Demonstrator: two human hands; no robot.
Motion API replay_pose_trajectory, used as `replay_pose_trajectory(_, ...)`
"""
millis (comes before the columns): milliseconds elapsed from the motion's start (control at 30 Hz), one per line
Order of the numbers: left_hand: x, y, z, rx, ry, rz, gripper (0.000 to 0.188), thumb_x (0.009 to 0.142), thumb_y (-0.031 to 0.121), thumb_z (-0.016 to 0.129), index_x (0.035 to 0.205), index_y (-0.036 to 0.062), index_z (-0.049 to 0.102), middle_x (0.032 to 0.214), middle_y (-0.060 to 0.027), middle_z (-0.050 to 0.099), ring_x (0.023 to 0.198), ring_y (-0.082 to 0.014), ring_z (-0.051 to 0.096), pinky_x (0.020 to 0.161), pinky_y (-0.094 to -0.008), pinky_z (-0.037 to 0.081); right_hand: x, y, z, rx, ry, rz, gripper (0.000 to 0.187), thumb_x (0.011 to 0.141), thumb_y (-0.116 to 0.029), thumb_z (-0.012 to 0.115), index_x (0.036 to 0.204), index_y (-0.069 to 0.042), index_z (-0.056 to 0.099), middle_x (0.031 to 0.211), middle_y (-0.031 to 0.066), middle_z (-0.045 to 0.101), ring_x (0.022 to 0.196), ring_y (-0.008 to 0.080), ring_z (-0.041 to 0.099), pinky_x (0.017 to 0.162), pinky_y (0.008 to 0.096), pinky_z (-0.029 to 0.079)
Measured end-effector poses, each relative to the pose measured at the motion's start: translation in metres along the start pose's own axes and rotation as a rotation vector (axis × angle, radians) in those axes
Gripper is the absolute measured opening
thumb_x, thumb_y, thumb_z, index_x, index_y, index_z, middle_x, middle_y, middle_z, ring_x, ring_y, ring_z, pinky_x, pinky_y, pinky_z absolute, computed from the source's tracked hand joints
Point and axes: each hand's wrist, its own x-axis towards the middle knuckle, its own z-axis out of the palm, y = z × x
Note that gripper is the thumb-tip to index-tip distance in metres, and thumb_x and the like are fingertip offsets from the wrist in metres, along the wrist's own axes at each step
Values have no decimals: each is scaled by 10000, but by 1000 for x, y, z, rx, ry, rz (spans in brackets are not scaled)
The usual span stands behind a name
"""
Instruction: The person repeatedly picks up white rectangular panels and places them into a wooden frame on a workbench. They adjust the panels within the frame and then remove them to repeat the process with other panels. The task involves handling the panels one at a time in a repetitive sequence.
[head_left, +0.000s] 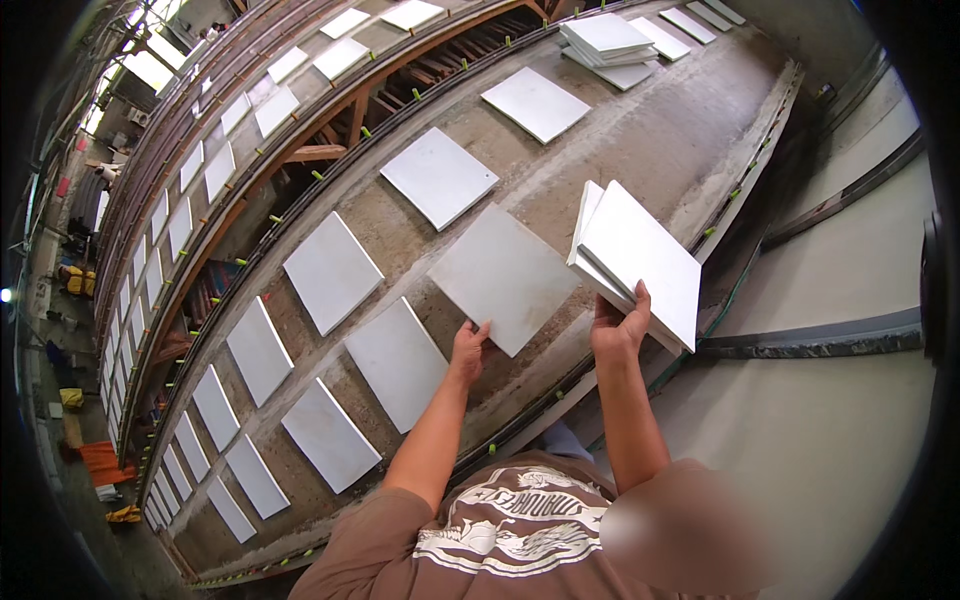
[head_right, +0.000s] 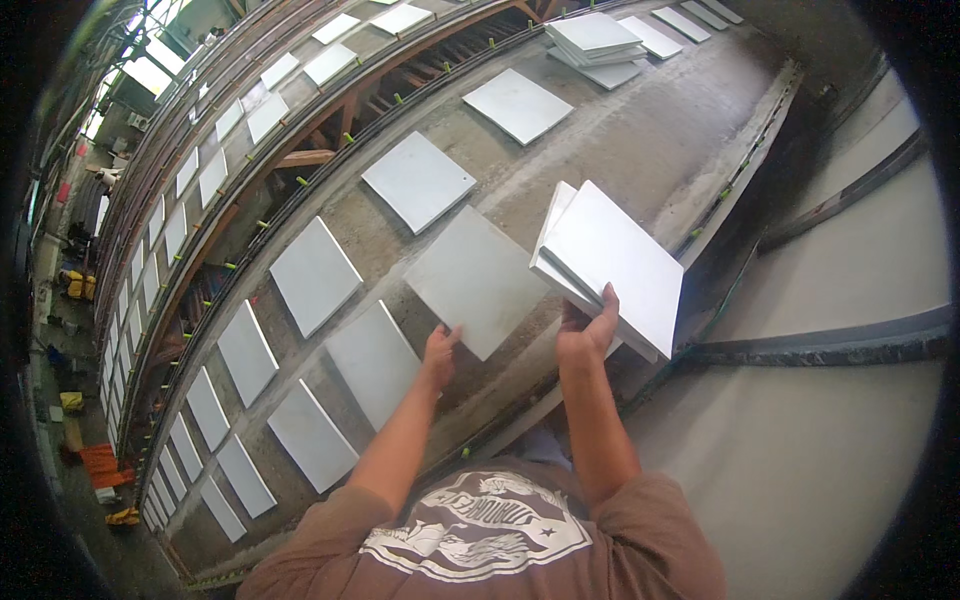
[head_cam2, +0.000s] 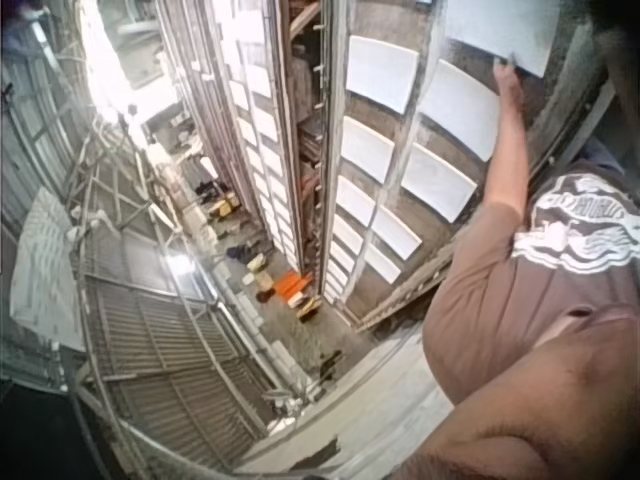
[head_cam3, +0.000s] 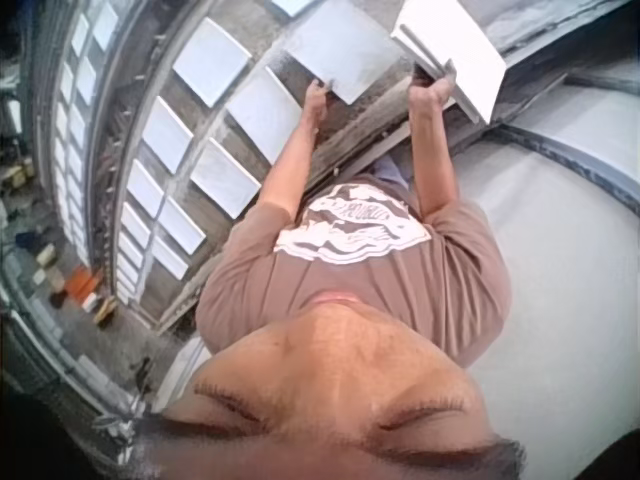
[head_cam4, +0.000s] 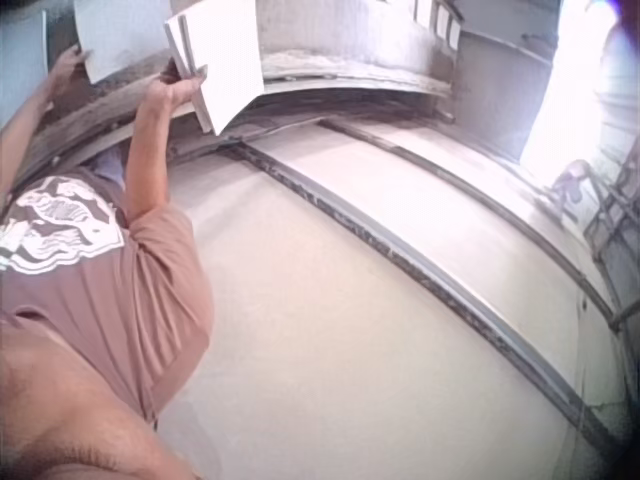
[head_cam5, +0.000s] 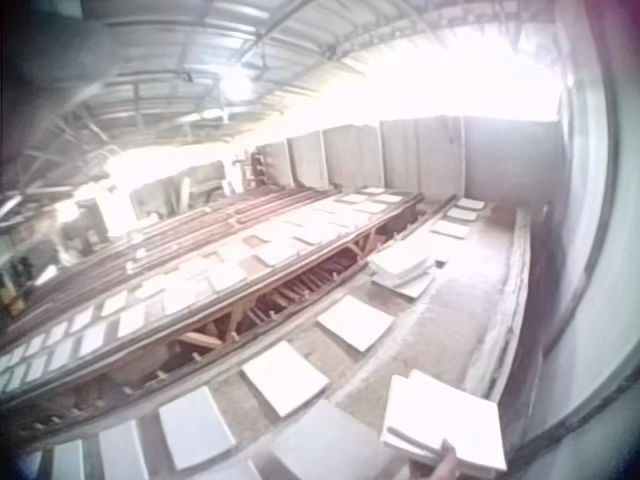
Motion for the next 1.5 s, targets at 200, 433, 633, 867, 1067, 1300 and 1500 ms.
replay_pose_trajectory(200, 38, -9, 36, 442, 158, 74, 383, 995, 278, 674, 1262, 5, 637, 1181, -88, 708, 971, -206, 675, 860, -366, 521, -41, 8, 0, -78, -165, -46, 437, 892, -210, 740, 1254, -67, 542, 1193, 80, 600, 1056, 243, 653, 823, 368, 611)
replay_pose_trajectory(433, 4, 34, 9, 253, 245, 44, 584, 1009, 553, 547, 1304, 52, 601, 1097, -99, 696, 1008, -260, 666, 861, -420, 525, -63, 48, -28, -403, -223, 55, 392, 874, -218, 735, 1201, -64, 583, 1160, 69, 592, 1040, 228, 624, 845, 382, 553)
replay_pose_trajectory(633, -96, 114, -118, -779, -360, 87, 954, 947, 818, 318, 1476, 36, 454, 1385, -137, 608, 1264, -310, 587, 1079, -468, 459, -85, 119, -86, -768, -498, 326, 391, 768, -135, 677, 1135, -36, 586, 1056, 77, 603, 940, 222, 610, 787, 375, 519)
replay_pose_trajectory(867, -271, 128, -248, -385, 13, -56, 564, 989, 484, 598, 1342, 45, 609, 1212, -132, 688, 1085, -254, 666, 959, -418, 535, -179, 208, -108, -1350, -1027, 407, 656, 749, -145, 698, 1345, -4, 463, 1099, 156, 619, 966, 275, 644, 854, 426, 547)
replay_pose_trajectory(1067, -343, 76, -342, -472, 23, 124, 513, 975, 377, 638, 1332, 11, 589, 1221, -131, 676, 1107, -247, 659, 978, -405, 529, -288, 297, -128, -1682, -1282, 98, 834, 830, -155, 815, 1478, -20, 306, 1305, 247, 585, 1182, 329, 625, 999, 449, 506)
replay_pose_trajectory(1300, -388, 40, -404, -665, 165, 357, 696, 973, 492, 634, 1455, 14, 479, 1346, -157, 610, 1195, -273, 619, 1019, -403, 507, -340, 378, -172, -1806, -1674, -442, 712, 826, -163, 822, 1396, -25, 418, 1296, 239, 624, 1166, 400, 643, 979, 454, 517)
replay_pose_trajectory(1500, -442, 76, -403, -626, 514, 446, 786, 993, 657, 509, 1499, 57, 464, 1400, -122, 576, 1257, -266, 568, 1048, -433, 473, -356, 409, -177, -1795, -1658, -109, 592, 860, -170, 812, 1281, -9, 430, 1153, 252, 671, 1032, 353, 689, 896, 456, 543)
